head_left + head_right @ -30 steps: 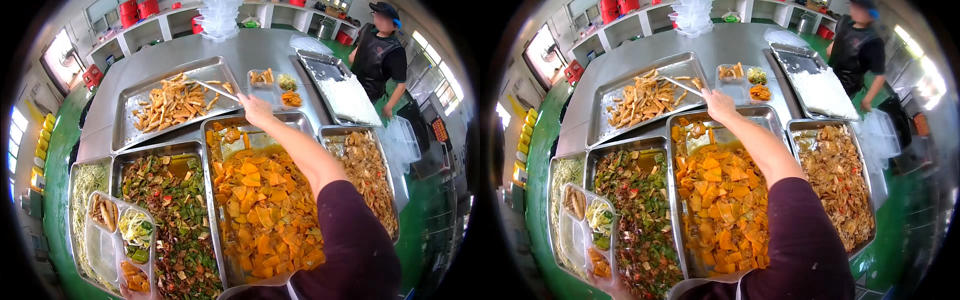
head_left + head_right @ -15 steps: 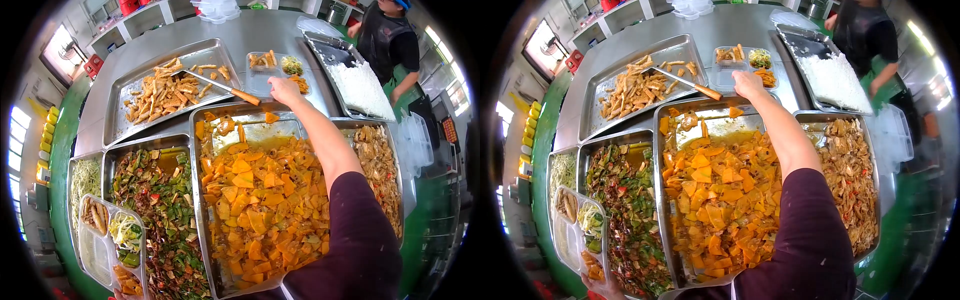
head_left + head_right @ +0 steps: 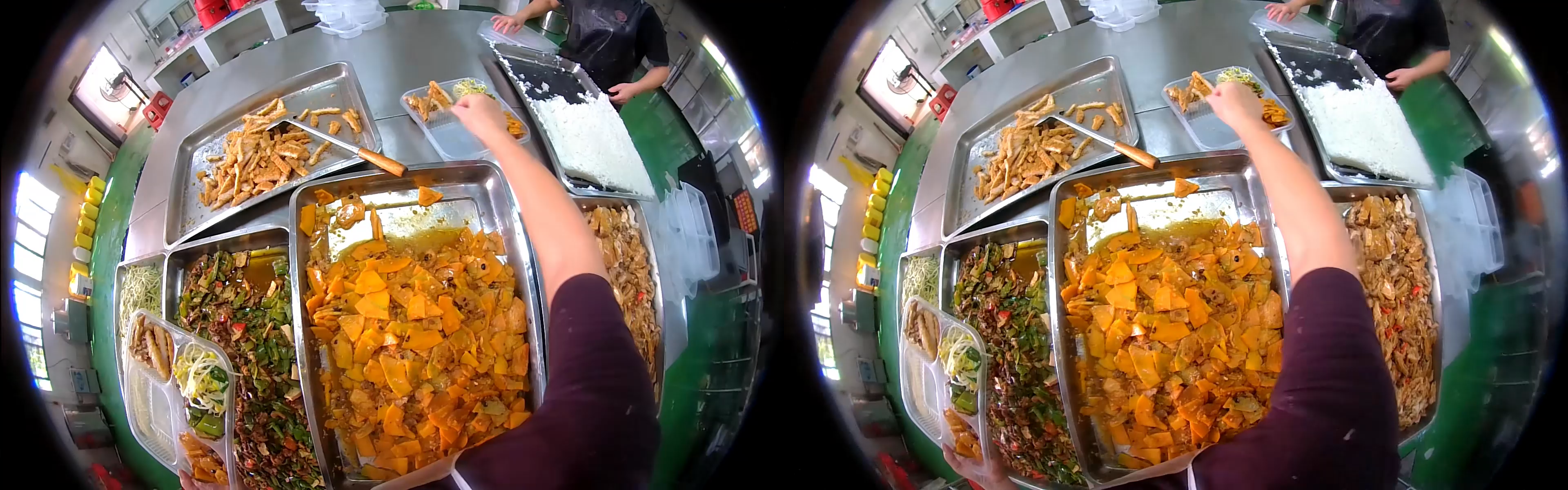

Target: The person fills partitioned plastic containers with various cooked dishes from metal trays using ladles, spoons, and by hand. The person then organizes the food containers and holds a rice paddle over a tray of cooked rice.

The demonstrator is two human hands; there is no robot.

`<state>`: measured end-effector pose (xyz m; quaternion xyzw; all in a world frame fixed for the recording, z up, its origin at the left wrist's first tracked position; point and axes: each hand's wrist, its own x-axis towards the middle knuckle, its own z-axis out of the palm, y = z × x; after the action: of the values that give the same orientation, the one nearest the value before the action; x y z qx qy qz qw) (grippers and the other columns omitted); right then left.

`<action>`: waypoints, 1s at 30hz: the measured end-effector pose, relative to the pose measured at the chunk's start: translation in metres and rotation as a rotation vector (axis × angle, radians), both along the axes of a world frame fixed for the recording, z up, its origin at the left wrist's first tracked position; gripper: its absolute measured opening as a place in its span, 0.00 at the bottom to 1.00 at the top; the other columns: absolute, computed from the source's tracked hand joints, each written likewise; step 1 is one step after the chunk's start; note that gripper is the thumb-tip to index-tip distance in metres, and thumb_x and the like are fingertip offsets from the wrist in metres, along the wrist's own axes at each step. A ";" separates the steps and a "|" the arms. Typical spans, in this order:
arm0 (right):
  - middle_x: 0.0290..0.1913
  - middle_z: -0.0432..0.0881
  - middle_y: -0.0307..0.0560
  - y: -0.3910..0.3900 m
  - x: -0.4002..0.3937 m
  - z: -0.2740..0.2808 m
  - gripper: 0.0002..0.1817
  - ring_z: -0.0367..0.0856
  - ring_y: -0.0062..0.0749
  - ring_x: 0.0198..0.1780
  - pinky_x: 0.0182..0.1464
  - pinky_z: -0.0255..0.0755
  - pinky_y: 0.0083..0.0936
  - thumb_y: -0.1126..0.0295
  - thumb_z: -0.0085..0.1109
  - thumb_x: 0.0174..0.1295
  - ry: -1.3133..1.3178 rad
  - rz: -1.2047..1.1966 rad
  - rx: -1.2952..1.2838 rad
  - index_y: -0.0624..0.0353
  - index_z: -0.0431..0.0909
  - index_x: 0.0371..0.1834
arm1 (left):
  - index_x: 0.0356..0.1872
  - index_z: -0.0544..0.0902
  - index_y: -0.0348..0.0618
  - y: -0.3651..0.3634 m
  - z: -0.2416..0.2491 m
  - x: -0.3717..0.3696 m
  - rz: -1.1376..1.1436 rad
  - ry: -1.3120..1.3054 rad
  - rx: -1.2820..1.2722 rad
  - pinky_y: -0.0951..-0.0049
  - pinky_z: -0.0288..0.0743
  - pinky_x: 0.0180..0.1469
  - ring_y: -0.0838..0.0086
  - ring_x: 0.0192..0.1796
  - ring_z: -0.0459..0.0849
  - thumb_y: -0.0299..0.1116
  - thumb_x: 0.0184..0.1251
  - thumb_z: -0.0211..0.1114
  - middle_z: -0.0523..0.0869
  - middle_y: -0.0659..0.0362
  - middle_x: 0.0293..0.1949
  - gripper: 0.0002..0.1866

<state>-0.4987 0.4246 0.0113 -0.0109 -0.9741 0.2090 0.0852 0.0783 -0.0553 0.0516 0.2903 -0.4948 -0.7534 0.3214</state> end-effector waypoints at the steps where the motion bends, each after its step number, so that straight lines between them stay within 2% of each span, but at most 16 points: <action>1: 0.39 0.85 0.45 -0.015 -0.007 -0.001 0.14 0.83 0.39 0.44 0.46 0.76 0.35 0.54 0.60 0.52 0.018 -0.059 -0.026 0.47 0.84 0.37 | 0.66 0.57 0.42 -0.028 -0.024 0.027 -0.057 -0.110 -0.252 0.51 0.67 0.62 0.56 0.62 0.70 0.40 0.59 0.60 0.67 0.46 0.63 0.36; 2: 0.40 0.85 0.46 -0.029 -0.013 -0.003 0.15 0.83 0.39 0.45 0.46 0.76 0.35 0.55 0.61 0.52 0.017 -0.102 -0.003 0.49 0.84 0.39 | 0.68 0.53 0.44 -0.026 -0.022 0.025 -0.112 -0.222 -0.506 0.57 0.70 0.62 0.59 0.62 0.70 0.35 0.63 0.61 0.65 0.46 0.64 0.35; 3: 0.41 0.84 0.48 -0.042 -0.017 -0.006 0.16 0.83 0.39 0.45 0.46 0.76 0.34 0.55 0.62 0.52 0.015 -0.144 0.019 0.51 0.84 0.40 | 0.66 0.57 0.42 -0.022 -0.018 0.026 -0.038 -0.137 -0.263 0.51 0.68 0.62 0.55 0.61 0.70 0.41 0.58 0.60 0.68 0.46 0.62 0.36; 5: 0.44 0.84 0.49 -0.057 -0.024 -0.011 0.19 0.82 0.40 0.47 0.47 0.77 0.35 0.54 0.63 0.51 -0.003 -0.202 0.036 0.53 0.83 0.42 | 0.63 0.66 0.38 0.035 0.029 -0.021 0.110 0.044 0.222 0.38 0.64 0.61 0.48 0.60 0.70 0.52 0.50 0.60 0.72 0.46 0.58 0.40; 8: 0.47 0.83 0.49 -0.070 -0.033 -0.023 0.22 0.82 0.42 0.49 0.50 0.76 0.37 0.52 0.64 0.50 -0.041 -0.241 -0.007 0.54 0.83 0.43 | 0.63 0.66 0.38 0.016 0.023 0.000 0.023 0.075 0.259 0.38 0.67 0.58 0.48 0.59 0.71 0.52 0.50 0.60 0.73 0.46 0.58 0.40; 12: 0.48 0.83 0.50 -0.070 -0.036 -0.024 0.19 0.81 0.44 0.50 0.52 0.74 0.37 0.58 0.61 0.52 -0.049 -0.287 -0.014 0.56 0.82 0.44 | 0.63 0.65 0.38 0.012 0.020 0.014 0.102 0.124 0.298 0.40 0.71 0.53 0.50 0.55 0.74 0.53 0.51 0.59 0.74 0.46 0.56 0.40; 15: 0.47 0.83 0.51 -0.054 -0.054 -0.039 0.19 0.81 0.44 0.50 0.52 0.74 0.37 0.58 0.60 0.52 -0.088 -0.347 -0.175 0.57 0.82 0.43 | 0.63 0.65 0.38 0.005 0.014 0.026 0.066 0.107 0.271 0.41 0.73 0.52 0.51 0.51 0.76 0.53 0.51 0.58 0.75 0.46 0.56 0.40; 18: 0.45 0.83 0.52 -0.054 -0.051 -0.039 0.19 0.81 0.42 0.50 0.52 0.74 0.36 0.57 0.58 0.54 -0.054 -0.376 -0.198 0.58 0.82 0.43 | 0.64 0.65 0.38 0.006 0.014 0.023 0.098 0.090 0.234 0.42 0.73 0.51 0.51 0.50 0.77 0.53 0.52 0.58 0.75 0.46 0.55 0.40; 21: 0.45 0.83 0.53 -0.069 -0.045 -0.038 0.18 0.82 0.42 0.50 0.50 0.74 0.35 0.57 0.55 0.56 -0.005 -0.389 -0.106 0.57 0.83 0.42 | 0.64 0.64 0.38 0.004 0.006 0.024 0.098 0.112 0.311 0.41 0.73 0.52 0.50 0.50 0.77 0.51 0.52 0.58 0.74 0.45 0.56 0.40; 24: 0.46 0.83 0.52 -0.077 -0.044 -0.038 0.17 0.82 0.42 0.50 0.48 0.75 0.36 0.59 0.52 0.58 -0.004 -0.091 0.164 0.55 0.83 0.43 | 0.65 0.64 0.37 0.003 0.004 0.031 0.005 0.190 0.395 0.40 0.72 0.53 0.49 0.51 0.77 0.50 0.52 0.58 0.73 0.45 0.57 0.39; 26: 0.43 0.84 0.51 -0.076 -0.040 -0.031 0.15 0.82 0.41 0.48 0.46 0.75 0.35 0.60 0.51 0.59 0.030 -0.099 0.250 0.55 0.84 0.40 | 0.65 0.63 0.37 0.009 0.013 0.025 -0.120 0.260 0.486 0.40 0.71 0.54 0.48 0.54 0.75 0.49 0.52 0.58 0.71 0.44 0.59 0.40; 27: 0.42 0.85 0.50 -0.075 -0.039 -0.025 0.14 0.83 0.40 0.47 0.45 0.76 0.35 0.61 0.51 0.60 0.047 -0.104 0.294 0.55 0.84 0.38 | 0.65 0.63 0.37 0.013 0.017 0.022 -0.028 0.148 0.392 0.40 0.70 0.55 0.47 0.55 0.74 0.49 0.52 0.58 0.71 0.44 0.60 0.39; 28: 0.42 0.85 0.48 -0.073 -0.040 -0.016 0.13 0.83 0.39 0.46 0.45 0.75 0.35 0.61 0.51 0.60 -0.001 -0.211 0.198 0.51 0.85 0.39 | 0.65 0.63 0.38 0.025 0.025 0.009 0.063 0.039 0.295 0.39 0.69 0.55 0.47 0.57 0.72 0.49 0.52 0.58 0.70 0.44 0.60 0.39; 29: 0.42 0.85 0.46 -0.068 -0.038 -0.012 0.13 0.83 0.40 0.46 0.45 0.75 0.35 0.62 0.50 0.59 0.025 -0.201 0.146 0.49 0.85 0.40 | 0.65 0.63 0.38 0.032 0.029 0.002 0.156 -0.065 0.199 0.39 0.69 0.56 0.46 0.58 0.71 0.49 0.52 0.58 0.70 0.44 0.61 0.39; 30: 0.42 0.85 0.45 -0.061 -0.034 -0.009 0.13 0.83 0.40 0.46 0.46 0.75 0.36 0.62 0.50 0.59 0.053 -0.191 0.095 0.48 0.84 0.41 | 0.65 0.63 0.38 0.029 0.026 0.005 0.152 -0.047 0.206 0.39 0.68 0.57 0.46 0.59 0.70 0.49 0.52 0.58 0.70 0.44 0.61 0.39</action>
<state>-0.5331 0.3633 0.0020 -0.0942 -0.9749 0.1537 0.1307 0.0831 -0.0260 0.0778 0.3760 -0.3987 -0.7668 0.3342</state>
